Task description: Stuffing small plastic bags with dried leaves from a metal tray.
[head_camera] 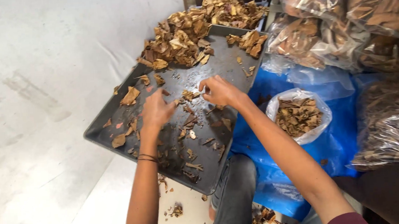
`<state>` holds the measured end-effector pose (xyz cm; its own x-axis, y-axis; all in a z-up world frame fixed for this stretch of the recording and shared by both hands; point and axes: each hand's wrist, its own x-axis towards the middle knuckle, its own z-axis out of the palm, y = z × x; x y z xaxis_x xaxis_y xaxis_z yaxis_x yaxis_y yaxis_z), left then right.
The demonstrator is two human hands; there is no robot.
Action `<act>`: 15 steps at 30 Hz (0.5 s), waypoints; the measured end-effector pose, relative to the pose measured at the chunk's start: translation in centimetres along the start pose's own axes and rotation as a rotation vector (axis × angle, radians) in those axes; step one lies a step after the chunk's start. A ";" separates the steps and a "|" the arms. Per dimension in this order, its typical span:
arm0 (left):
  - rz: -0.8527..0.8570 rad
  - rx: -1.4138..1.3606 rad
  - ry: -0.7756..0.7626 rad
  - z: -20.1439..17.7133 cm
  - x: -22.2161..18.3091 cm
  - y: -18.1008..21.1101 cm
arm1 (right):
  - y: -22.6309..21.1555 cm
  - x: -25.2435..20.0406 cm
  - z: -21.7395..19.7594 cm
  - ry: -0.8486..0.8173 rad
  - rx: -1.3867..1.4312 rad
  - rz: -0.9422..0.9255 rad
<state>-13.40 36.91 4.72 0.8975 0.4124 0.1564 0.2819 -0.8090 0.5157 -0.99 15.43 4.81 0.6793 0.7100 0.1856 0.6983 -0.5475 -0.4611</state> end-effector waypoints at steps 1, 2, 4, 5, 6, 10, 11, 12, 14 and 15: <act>-0.012 0.002 0.004 -0.5 0.2 -1.7 | -1.0 0.5 0.7 -0.008 0.004 -0.010; -0.041 0.014 -0.022 -0.9 0.6 -3.3 | -1.9 0.8 1.3 -0.019 0.031 -0.045; -0.083 0.026 -0.042 -1.7 0.9 -6.1 | -3.7 1.7 2.6 -0.038 0.061 -0.090; -0.121 0.059 -0.036 -2.1 0.9 -7.4 | -4.7 2.3 3.2 -0.064 0.069 -0.124; -0.156 0.091 -0.031 -2.5 1.0 -8.7 | -5.6 2.8 4.0 -0.087 0.077 -0.156; -0.186 0.151 -0.024 -4.4 -0.1 -11.9 | -8.2 5.3 7.9 -0.119 0.035 -0.228; -0.195 0.178 -0.033 -4.8 -0.2 -12.8 | -9.4 5.3 8.3 -0.171 0.024 -0.215; -0.201 0.204 -0.044 -5.0 -0.4 -13.7 | -10.6 5.3 8.7 -0.222 0.012 -0.201; -0.202 0.260 -0.066 -4.3 0.0 -16.5 | -11.7 5.9 10.3 -0.246 -0.006 -0.198; -0.194 0.313 -0.091 -3.9 0.3 -17.9 | -12.3 6.2 11.0 -0.265 -0.027 -0.188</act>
<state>-19.55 53.15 -1.16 0.8398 0.5429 -0.0019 0.5269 -0.8142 0.2440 -7.84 31.41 2.09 0.4581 0.8884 0.0313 0.8138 -0.4049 -0.4168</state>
